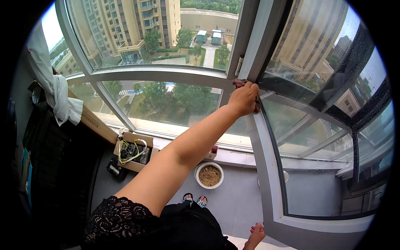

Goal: The person cleans a window sill and glass using a cloth. They move a cardboard box containing electronics and a battery to the floor, then wipe the sill and glass. They also handle a small pink box and a plastic bag before continuing to clean the area.

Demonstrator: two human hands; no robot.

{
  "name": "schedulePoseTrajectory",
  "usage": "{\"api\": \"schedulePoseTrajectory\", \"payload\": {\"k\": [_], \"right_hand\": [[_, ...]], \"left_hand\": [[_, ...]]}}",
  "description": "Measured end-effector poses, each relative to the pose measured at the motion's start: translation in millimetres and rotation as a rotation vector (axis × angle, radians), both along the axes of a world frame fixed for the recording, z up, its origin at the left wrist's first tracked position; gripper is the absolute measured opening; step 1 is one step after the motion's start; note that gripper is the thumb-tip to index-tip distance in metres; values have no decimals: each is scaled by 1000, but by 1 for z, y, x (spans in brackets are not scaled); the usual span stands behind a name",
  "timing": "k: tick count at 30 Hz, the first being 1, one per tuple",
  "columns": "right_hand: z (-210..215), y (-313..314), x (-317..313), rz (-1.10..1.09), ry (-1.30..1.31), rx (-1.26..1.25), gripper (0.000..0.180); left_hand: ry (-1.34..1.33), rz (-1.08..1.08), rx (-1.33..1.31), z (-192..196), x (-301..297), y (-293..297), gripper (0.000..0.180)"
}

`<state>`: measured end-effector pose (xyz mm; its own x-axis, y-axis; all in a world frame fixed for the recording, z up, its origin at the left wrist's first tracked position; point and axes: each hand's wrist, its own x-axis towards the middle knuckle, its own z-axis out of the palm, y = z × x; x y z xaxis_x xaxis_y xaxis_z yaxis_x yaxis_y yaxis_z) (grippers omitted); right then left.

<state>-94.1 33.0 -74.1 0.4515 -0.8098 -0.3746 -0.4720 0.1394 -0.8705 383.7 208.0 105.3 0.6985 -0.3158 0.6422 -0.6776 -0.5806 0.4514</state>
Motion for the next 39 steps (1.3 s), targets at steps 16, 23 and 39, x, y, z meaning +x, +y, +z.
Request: {"api": "schedulePoseTrajectory", "payload": {"k": [16,23,39], "right_hand": [[59,223,280,829,-696,156,53],[131,275,429,635,-969,-141,30],[106,431,604,891,-928,-1336,40]], "left_hand": [[1291,-723,-1211,-95,-138,174,32],[928,-437,-989,-34,-55,281,60],[-27,274,-472,-61,71,368,28]]}}
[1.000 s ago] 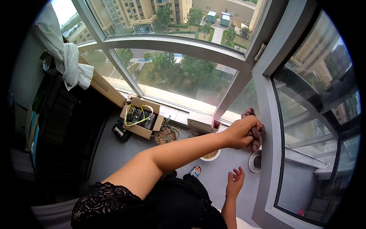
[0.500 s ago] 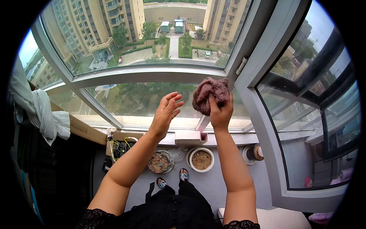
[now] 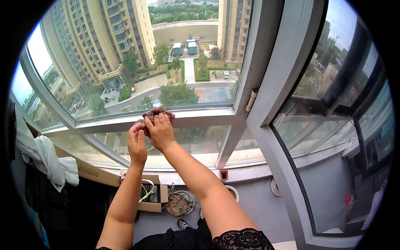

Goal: The person cleans a window sill and glass using a cloth. They move a cardboard box containing electronics and a battery to the floor, then wipe the sill and glass. They also handle a small pink box and a plastic bag before continuing to clean the area.

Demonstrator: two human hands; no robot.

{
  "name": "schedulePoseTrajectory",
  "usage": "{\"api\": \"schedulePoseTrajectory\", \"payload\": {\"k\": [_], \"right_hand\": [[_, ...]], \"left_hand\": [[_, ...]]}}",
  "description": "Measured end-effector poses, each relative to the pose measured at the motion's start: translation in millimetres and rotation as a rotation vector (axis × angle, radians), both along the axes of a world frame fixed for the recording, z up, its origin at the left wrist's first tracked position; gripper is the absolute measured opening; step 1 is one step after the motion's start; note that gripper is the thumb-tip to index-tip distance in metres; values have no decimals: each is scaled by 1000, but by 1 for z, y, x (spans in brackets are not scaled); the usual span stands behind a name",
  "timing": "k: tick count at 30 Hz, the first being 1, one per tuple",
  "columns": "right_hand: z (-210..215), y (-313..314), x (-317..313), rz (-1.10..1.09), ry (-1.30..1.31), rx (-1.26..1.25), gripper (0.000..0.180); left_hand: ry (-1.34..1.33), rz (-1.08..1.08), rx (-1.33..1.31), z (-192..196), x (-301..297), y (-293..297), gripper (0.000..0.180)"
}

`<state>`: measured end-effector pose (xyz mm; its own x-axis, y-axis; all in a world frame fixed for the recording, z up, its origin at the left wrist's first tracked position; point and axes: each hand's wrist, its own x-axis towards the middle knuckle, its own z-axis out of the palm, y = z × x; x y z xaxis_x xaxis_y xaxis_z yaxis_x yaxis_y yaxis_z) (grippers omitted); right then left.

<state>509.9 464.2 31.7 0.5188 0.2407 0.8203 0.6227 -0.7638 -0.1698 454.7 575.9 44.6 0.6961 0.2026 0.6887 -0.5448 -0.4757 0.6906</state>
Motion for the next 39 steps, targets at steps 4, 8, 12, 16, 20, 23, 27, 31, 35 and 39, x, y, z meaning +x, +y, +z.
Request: {"api": "schedulePoseTrajectory", "payload": {"k": [4,8,12,16,20,23,27,31,35,39], "right_hand": [[4,-64,6,-59,-18,-225,44],[12,-191,-24,-483,149,-128,63],[23,-217,-38,-683,140,-16,56],[24,-192,-26,-695,55,109,45],[18,-123,-17,-478,144,150,57],[12,-84,-12,-200,68,78,51],[18,-124,-4,-138,20,-130,36],[49,-177,-31,-432,-123,-48,31],[25,-203,-13,-717,199,-180,36],[31,-203,-28,-595,416,7,36]], "left_hand": [[-31,115,301,-1,24,2,32],[101,267,670,-25,28,17,45],[122,278,793,-31,23,23,55],[118,282,819,-21,27,24,57],[110,303,837,-24,33,23,56],[75,325,853,-26,32,24,55],[82,327,851,-25,34,18,55],[62,350,851,-24,31,27,57],[56,305,822,-25,34,17,59],[74,299,846,-22,33,24,60]]}}
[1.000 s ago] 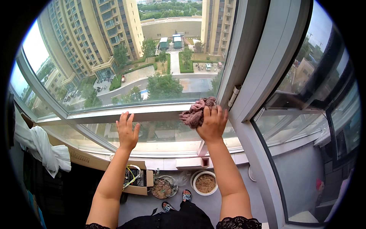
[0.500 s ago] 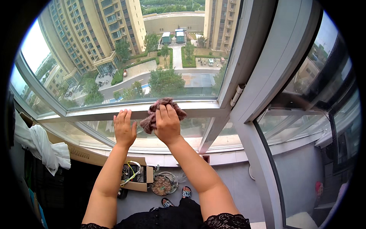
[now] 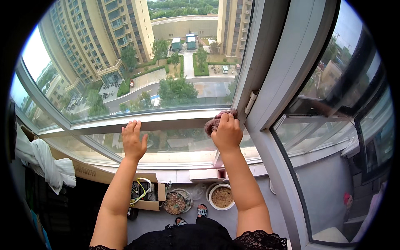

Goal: The person cleans a window sill and glass using a cloth. They move a cardboard box containing electronics and a battery to the floor, then wipe the sill and glass. They also handle a small pink box and a plastic bag before continuing to clean the area.

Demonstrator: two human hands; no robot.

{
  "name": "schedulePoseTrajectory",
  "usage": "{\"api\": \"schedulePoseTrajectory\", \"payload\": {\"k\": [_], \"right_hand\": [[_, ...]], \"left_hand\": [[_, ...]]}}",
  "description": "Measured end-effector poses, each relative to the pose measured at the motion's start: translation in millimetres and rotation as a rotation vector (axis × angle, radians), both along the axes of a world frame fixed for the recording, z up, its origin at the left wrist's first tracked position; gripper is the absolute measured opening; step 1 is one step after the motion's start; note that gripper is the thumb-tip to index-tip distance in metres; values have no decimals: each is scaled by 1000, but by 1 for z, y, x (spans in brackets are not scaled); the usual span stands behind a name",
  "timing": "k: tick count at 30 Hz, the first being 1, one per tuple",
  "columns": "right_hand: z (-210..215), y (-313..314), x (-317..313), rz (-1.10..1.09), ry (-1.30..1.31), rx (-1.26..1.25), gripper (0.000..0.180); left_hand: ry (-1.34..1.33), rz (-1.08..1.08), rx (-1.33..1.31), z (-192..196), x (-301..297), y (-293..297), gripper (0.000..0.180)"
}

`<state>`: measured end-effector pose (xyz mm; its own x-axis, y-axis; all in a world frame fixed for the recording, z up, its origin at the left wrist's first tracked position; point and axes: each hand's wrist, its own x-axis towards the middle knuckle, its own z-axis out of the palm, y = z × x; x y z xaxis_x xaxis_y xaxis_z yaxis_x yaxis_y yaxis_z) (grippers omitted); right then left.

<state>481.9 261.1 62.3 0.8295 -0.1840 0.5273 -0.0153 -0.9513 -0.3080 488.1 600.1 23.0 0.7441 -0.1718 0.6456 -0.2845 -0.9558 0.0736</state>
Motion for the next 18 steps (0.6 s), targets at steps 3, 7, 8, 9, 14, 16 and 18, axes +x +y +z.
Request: {"api": "schedulePoseTrajectory", "payload": {"k": [3,7,8,9,14,16,18], "right_hand": [[10,-2,-8,26,-133,61,36],[-8,-4,10,13,-273,-75,47],[-20,-3,10,11,-277,-135,53],[-18,3,2,84,-272,-64,52],[13,11,-10,288,-459,110,40],[36,8,4,243,-606,56,40],[49,7,25,161,-662,-71,42]], "left_hand": [[11,9,-11,-1,-4,3,60],[32,5,-17,1,-2,-6,58],[37,1,-22,1,-2,-9,58],[44,9,-20,1,-2,-7,58],[14,9,-38,2,-5,-5,58],[19,24,-38,4,-8,-4,58],[37,29,-63,5,-9,-4,59]]}}
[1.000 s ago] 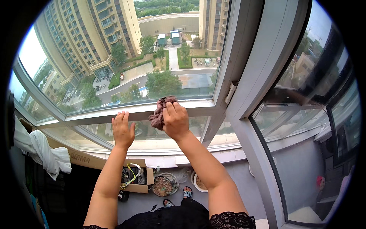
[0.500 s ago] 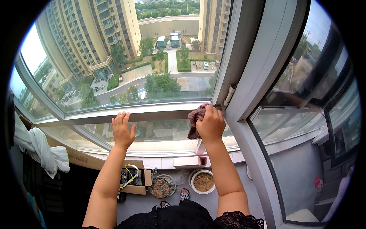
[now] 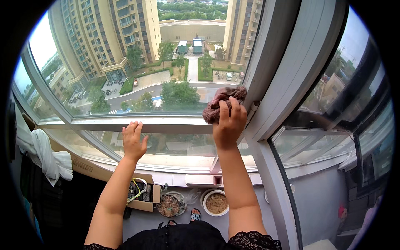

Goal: The person cleans a window sill and glass using a cloth. They move a cardboard box containing electronics and a battery to the floor, then wipe the sill and glass. They also handle a small pink box and a plastic bag before continuing to clean the area.

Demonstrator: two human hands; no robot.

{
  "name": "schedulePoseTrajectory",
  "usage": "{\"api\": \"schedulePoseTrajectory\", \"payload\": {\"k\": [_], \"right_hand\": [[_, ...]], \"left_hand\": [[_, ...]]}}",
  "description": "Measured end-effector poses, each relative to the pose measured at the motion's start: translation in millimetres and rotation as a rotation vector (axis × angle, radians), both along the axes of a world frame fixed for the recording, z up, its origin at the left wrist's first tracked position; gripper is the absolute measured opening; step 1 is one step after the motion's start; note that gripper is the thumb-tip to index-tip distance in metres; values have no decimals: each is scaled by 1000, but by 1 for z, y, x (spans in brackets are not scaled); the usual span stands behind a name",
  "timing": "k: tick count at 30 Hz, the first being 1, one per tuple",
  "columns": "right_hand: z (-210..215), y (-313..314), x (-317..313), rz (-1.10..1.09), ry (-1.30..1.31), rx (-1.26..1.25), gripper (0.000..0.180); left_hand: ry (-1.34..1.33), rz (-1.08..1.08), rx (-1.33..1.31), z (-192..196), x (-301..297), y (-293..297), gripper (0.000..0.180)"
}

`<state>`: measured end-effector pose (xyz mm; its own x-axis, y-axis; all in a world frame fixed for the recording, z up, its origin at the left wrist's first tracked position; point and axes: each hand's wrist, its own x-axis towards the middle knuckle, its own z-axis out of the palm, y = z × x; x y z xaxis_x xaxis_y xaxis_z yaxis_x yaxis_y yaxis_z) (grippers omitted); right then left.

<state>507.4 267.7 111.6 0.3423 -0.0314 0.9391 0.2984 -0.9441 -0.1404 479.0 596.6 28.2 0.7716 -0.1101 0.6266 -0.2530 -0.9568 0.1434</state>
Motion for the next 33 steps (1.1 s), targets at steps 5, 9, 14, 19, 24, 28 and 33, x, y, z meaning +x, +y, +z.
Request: {"api": "schedulePoseTrajectory", "payload": {"k": [5,9,14,19,24,28,33], "right_hand": [[-55,1,6,-33,245,-74,44],[-60,15,-9,-1,315,-11,51],[-63,99,-7,93,359,-152,45],[-46,225,-2,161,324,-220,32],[-56,349,12,200,313,-265,25],[-58,466,28,307,305,-321,15],[-61,612,44,418,330,-376,15]], "left_hand": [[22,-12,-31,5,7,-8,59],[60,8,-23,2,-1,3,60],[58,-58,-73,-2,1,11,60],[45,-185,-133,-5,-2,44,59],[-36,-11,-337,-31,-37,133,55],[33,76,-448,-56,-68,204,53],[58,78,-474,-68,-107,279,50]]}}
